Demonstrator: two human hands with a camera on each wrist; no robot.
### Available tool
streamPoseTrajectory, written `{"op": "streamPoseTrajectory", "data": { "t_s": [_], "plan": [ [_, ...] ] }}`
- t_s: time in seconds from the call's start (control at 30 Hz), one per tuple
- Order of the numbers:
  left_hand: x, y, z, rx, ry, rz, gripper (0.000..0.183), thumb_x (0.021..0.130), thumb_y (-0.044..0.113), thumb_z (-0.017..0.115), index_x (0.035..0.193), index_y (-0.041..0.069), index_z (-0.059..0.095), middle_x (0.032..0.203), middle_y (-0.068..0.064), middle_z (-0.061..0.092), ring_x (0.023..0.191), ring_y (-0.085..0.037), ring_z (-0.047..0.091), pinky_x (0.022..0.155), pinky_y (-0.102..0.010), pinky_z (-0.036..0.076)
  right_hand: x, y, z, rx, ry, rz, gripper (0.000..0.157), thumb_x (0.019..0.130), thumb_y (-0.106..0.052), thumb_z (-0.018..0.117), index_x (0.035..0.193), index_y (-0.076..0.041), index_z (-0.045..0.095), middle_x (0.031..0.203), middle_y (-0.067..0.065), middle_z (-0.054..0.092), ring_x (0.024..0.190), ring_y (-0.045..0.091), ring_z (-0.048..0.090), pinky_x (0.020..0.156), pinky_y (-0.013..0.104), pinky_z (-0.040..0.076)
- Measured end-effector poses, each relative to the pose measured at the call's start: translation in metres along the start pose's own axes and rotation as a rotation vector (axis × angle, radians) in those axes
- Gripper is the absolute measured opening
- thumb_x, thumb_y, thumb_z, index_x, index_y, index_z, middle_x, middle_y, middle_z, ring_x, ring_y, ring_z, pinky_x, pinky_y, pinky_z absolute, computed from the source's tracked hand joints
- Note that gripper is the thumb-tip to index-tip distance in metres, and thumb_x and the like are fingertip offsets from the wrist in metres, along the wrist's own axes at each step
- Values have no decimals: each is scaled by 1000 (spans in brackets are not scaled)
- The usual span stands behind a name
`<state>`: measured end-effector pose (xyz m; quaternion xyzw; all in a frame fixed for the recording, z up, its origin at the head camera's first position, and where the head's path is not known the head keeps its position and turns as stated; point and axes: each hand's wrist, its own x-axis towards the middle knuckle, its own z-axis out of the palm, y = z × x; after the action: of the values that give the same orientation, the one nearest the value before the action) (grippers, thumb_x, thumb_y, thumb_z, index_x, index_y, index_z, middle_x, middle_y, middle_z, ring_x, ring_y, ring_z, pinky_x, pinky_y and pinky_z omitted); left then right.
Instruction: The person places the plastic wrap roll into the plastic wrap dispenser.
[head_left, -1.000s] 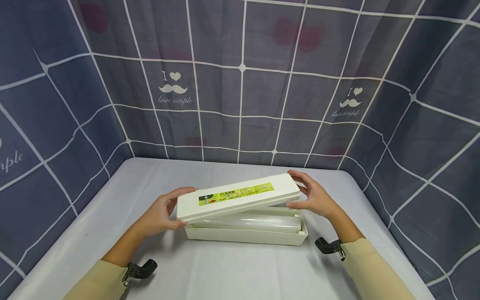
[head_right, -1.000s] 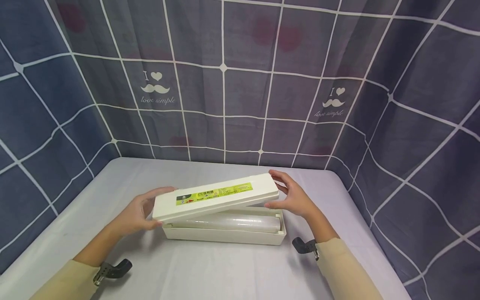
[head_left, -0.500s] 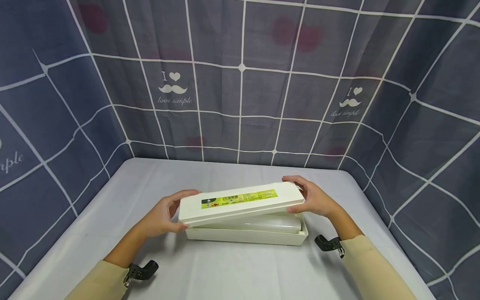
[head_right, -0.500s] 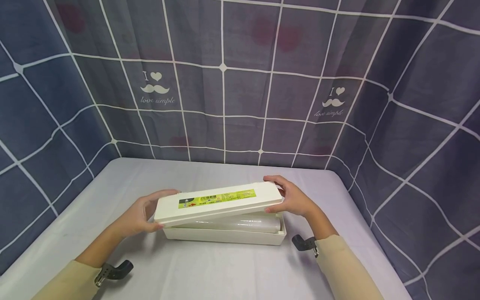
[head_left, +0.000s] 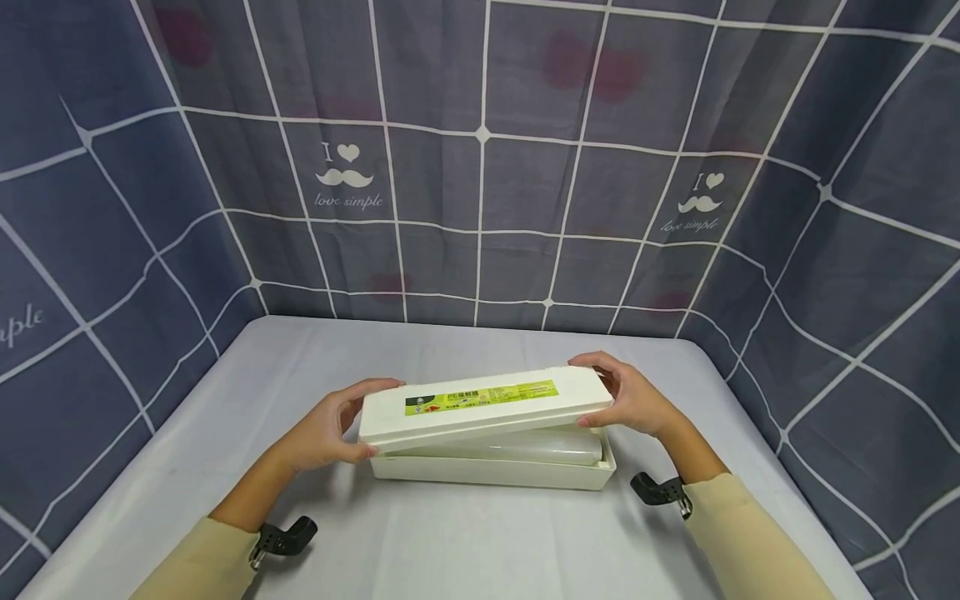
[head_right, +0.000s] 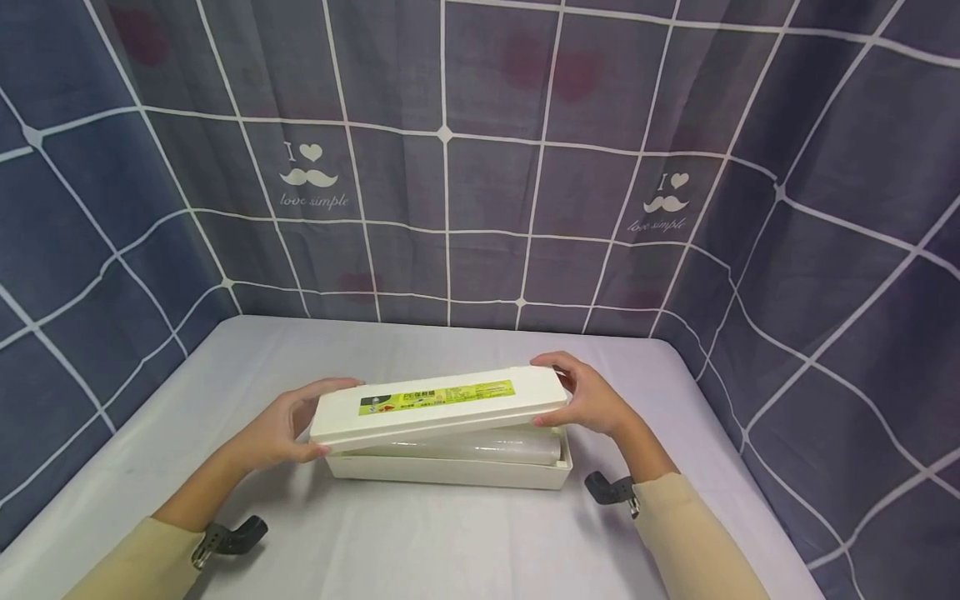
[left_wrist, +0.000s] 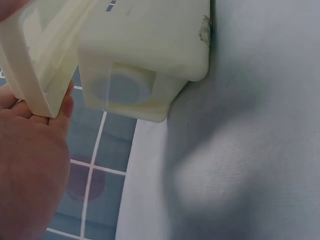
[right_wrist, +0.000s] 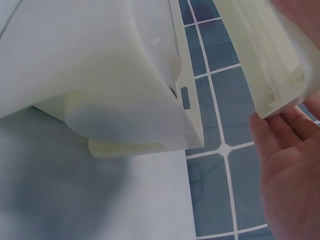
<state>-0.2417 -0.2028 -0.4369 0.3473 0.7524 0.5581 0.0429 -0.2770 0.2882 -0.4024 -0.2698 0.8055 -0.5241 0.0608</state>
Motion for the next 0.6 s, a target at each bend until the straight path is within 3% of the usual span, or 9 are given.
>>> {"op": "streamPoseTrajectory", "data": {
  "t_s": [0.27, 0.6],
  "plan": [
    [4, 4, -1, 24, -14, -12, 86, 77, 6, 87, 152, 13, 45, 153, -7, 51, 138, -9, 48, 112, -17, 38, -8, 4, 2, 37, 58, 22, 86, 66, 0, 94, 141, -3, 54, 134, 14, 59, 108, 15, 63, 85, 24, 59],
    [9, 3, -2, 99, 34, -61, 84, 75, 13, 92, 148, 16, 51, 145, -2, 58, 131, -9, 52, 111, -22, 40, -19, 8, 11, 31, 129, 32, 88, 63, -1, 96, 141, -4, 53, 135, 13, 58, 110, 13, 62, 86, 21, 57]
  ]
}}
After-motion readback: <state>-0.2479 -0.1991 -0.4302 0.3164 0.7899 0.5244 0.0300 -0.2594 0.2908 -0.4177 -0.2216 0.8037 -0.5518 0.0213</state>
